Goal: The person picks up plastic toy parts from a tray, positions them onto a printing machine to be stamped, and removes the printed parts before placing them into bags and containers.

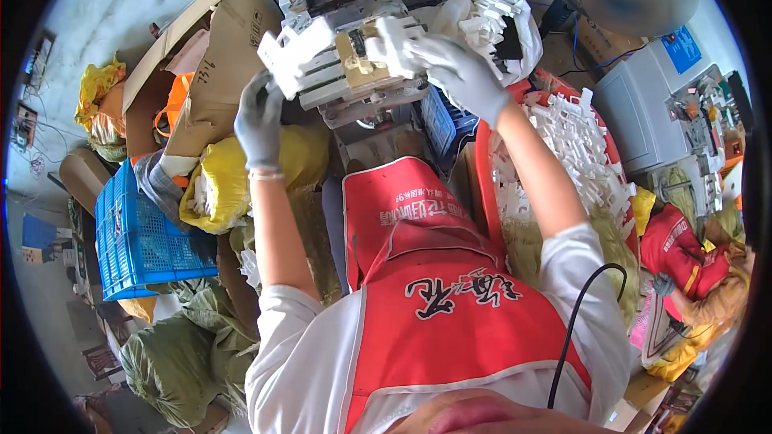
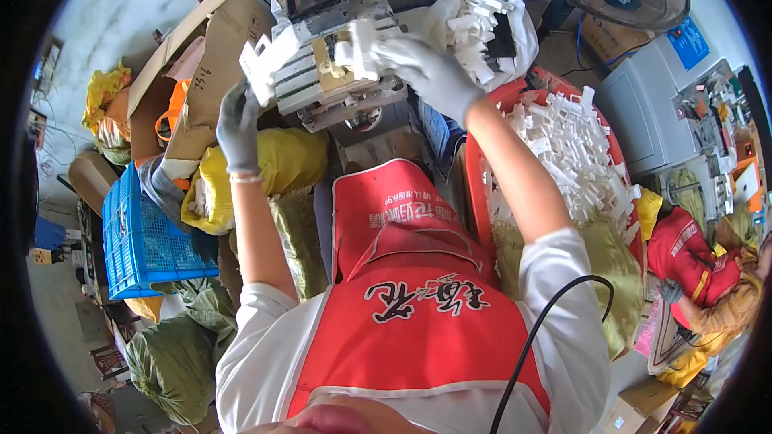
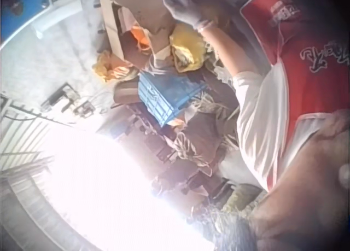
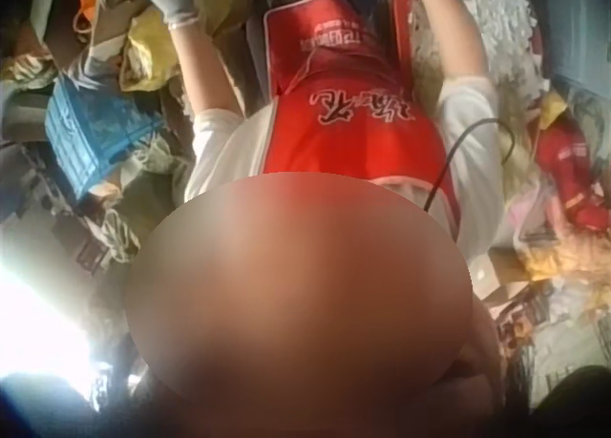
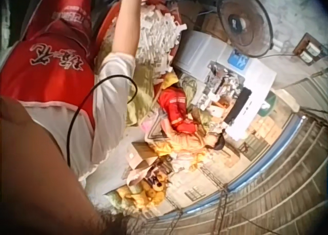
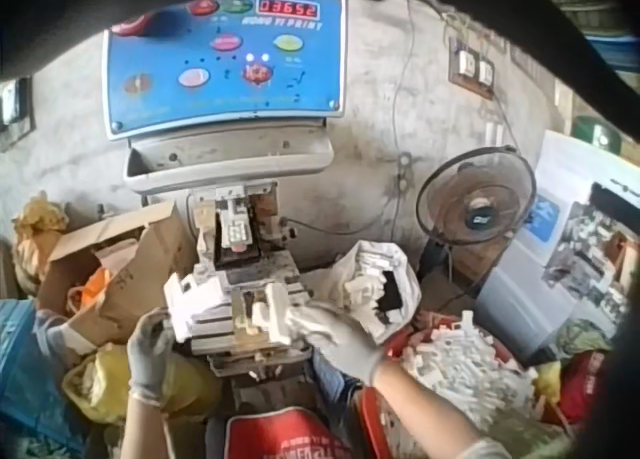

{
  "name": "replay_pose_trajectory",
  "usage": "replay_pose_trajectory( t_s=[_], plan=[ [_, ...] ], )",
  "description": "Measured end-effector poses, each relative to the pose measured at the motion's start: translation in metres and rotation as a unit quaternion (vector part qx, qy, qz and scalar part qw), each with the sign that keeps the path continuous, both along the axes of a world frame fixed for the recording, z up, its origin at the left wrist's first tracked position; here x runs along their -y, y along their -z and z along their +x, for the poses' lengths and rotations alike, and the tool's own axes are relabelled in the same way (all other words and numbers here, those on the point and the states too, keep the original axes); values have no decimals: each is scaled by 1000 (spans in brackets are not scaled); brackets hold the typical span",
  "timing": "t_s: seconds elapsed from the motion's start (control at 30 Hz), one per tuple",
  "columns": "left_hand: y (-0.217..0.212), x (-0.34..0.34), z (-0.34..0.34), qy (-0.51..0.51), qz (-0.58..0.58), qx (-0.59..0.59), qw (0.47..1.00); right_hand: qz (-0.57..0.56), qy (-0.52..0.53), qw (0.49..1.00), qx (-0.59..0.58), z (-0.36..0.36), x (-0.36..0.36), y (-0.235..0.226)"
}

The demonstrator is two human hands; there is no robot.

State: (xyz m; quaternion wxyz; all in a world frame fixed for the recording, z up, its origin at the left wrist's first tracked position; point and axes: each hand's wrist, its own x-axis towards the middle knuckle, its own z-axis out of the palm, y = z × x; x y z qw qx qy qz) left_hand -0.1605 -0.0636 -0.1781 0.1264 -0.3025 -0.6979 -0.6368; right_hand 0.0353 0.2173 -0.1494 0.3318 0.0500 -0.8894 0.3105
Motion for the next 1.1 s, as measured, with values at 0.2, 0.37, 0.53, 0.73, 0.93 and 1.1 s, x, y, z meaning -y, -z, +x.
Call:
replay_pose_trajectory(
  t_s=[0.2,0.37,0.53,0.73,0.93,1.1],
  plan=[
    [52,103,34,-133,-147,31,980,154,-27,986,61,-56,-8,11],
    [106,160,55,-224,-190,107,950,145,-57,987,50,-33,-27,9],
    [162,232,59,-301,-176,172,921,-47,103,985,133,82,-94,83],
    [167,219,50,-243,-238,203,918,-182,321,875,314,165,-143,306],
    [129,97,91,-95,-348,89,929,-158,555,786,222,112,-122,309],
    [138,50,113,22,-292,149,944,-227,527,757,312,145,-163,287]
  ],
)
